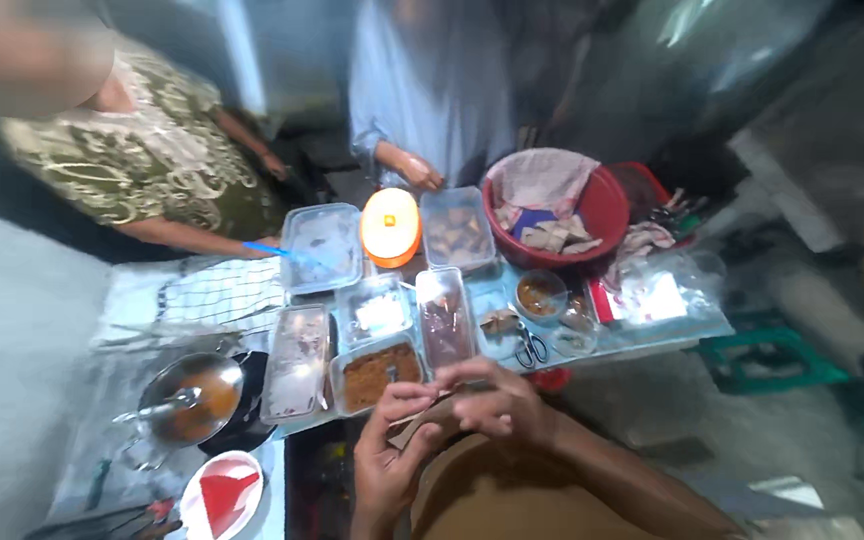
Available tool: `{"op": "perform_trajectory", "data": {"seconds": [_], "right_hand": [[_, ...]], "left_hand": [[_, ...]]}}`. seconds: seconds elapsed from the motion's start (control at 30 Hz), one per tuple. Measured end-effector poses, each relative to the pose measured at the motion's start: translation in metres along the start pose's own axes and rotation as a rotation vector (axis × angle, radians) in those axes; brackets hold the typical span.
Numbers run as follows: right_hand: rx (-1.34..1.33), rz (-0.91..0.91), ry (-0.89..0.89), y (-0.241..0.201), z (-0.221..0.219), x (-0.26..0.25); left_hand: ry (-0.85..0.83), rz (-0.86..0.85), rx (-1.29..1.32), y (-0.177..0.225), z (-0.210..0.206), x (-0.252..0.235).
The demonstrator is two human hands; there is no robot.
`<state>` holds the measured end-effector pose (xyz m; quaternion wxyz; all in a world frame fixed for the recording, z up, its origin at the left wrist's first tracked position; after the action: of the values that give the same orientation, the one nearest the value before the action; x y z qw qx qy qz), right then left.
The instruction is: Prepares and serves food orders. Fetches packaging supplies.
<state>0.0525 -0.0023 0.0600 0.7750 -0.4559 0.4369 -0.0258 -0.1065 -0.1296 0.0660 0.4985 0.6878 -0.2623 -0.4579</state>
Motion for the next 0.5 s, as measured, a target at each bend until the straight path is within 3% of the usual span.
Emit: {"op": "perform_trajectory", "data": {"seconds": [0.33, 0.43, 0.5], "right_hand": [[0.030, -0.263, 0.213, -0.015, 0.018, 0.050], [-0.050, -0.245, 0.159, -0.010, 0.048, 0.049], [0.002, -0.304, 0.223, 0.002, 0.093, 0.041]], "left_hand": [[-0.241, -0.022, 0.183, -0.041, -0.027, 0.012], [-0.251, 0.004, 0.208, -0.043, -0.043, 0.007], [-0.224, 0.022, 0.212, -0.045, -0.052, 0.006]]}}
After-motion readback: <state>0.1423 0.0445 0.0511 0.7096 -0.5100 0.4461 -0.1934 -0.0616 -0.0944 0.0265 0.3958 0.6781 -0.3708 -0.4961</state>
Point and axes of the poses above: each hand's wrist, its own x-axis away from the middle knuckle, its own z-axis out of the back of the hand, y = z × x, the point moved 1 cm from there along -x, towards the middle knuckle, and after that the axes turned 4 degrees about y, right-handed, at the moved point
